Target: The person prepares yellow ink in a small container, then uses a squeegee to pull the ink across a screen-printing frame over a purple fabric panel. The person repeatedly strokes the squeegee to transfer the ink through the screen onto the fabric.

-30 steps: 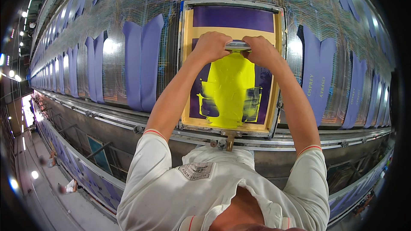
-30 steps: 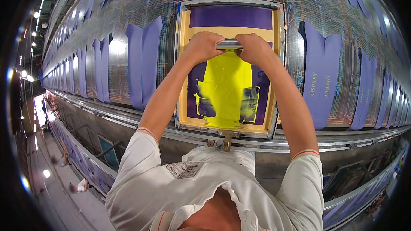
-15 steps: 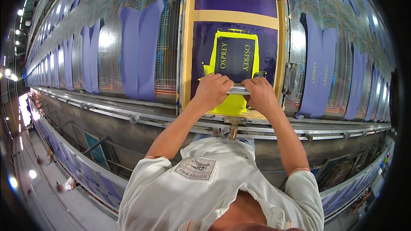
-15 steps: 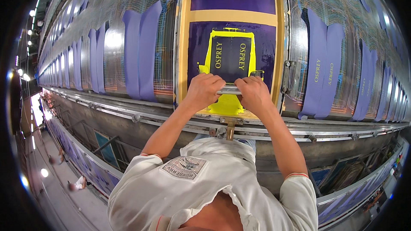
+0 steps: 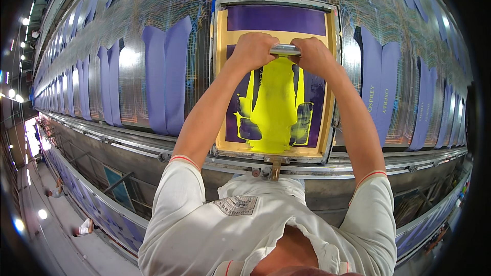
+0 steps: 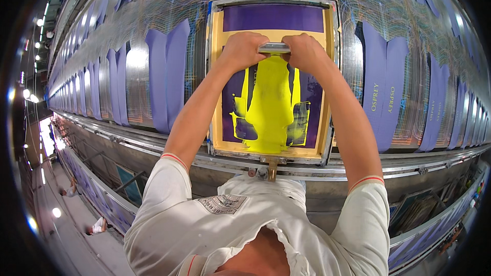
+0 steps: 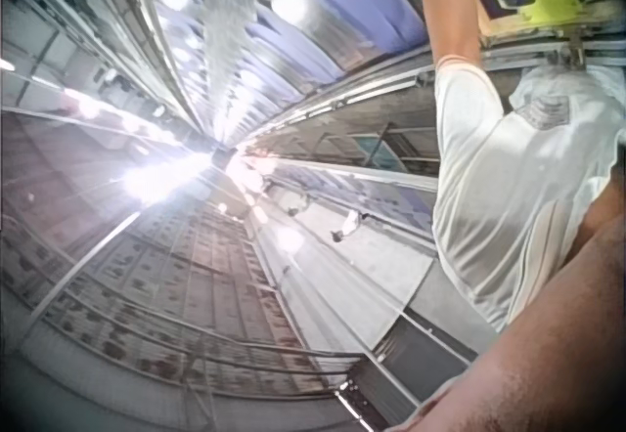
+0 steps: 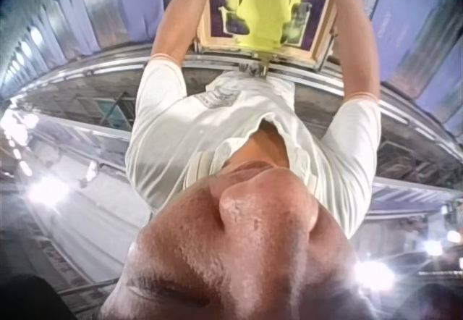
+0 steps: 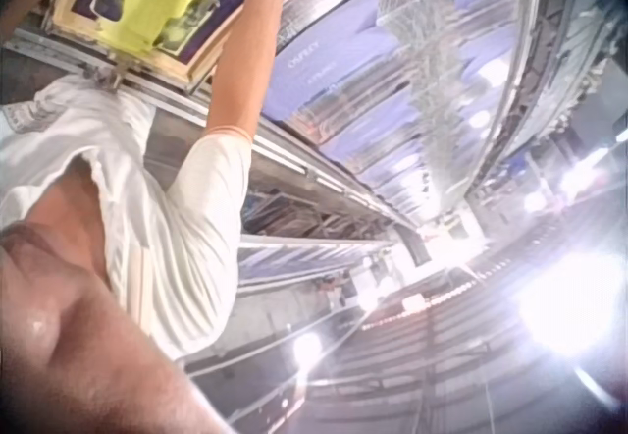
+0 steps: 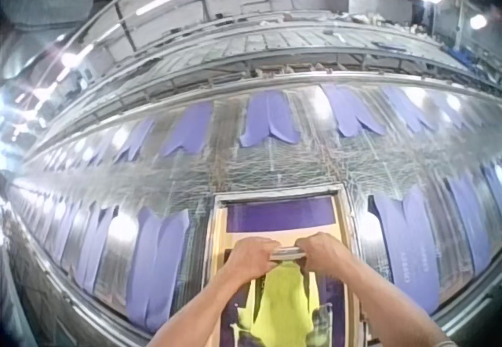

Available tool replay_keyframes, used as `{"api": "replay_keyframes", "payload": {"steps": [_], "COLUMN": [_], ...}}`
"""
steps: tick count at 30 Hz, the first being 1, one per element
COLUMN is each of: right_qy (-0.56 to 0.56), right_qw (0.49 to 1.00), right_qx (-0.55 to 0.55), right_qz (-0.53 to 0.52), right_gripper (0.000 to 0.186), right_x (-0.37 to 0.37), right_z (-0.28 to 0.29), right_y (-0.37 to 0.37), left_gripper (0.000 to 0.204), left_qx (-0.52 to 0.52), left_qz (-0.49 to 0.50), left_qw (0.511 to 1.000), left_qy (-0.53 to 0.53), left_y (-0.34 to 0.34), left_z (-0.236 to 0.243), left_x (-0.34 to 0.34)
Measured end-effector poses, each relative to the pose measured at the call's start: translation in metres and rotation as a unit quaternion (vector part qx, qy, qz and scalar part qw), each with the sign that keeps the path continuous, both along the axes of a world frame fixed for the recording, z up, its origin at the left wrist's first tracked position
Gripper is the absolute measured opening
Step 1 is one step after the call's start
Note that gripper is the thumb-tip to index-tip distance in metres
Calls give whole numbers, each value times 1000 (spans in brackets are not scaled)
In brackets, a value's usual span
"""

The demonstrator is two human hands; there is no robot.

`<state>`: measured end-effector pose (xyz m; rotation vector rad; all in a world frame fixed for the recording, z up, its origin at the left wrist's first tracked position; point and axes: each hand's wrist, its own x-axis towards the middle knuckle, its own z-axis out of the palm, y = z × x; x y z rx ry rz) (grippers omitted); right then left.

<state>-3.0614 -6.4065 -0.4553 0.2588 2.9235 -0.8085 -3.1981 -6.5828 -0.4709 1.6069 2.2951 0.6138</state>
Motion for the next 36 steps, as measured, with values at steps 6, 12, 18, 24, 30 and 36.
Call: {"api": "replay_keyframes", "payload": {"steps": [6, 12, 18, 24, 30, 36], "right_qy": [1, 57, 32, 232, 83, 86], "right_qw": [1000, 998, 999, 891, 901, 874], "right_qx": [19, 16, -23, 246, -12, -126], "right_qz": [-4, 18, 20, -304, -425, -461], "right_gripper": [16, 18, 43, 41, 40, 36], "right_x": [4, 65, 149, 172, 193, 168], "right_z": [-7, -3, 11, -10, -57, 16], "right_y": [-6, -56, -116, -18, 19, -13], "left_gripper": [17, 17, 36, 39, 33, 28], "left_qx": [28, 104, 57, 1, 14, 57], "left_qz": [12, 5, -12, 28, 22, 52], "left_qw": [999, 994, 998, 998, 997, 995], "left_qy": [15, 22, 36, 53, 74, 62], "left_y": [-4, -55, -124, -126, -134, -152], "left_z": [-9, -15, -6, 19, 1, 28], "left_x": [8, 70, 154, 160, 162, 149]}}
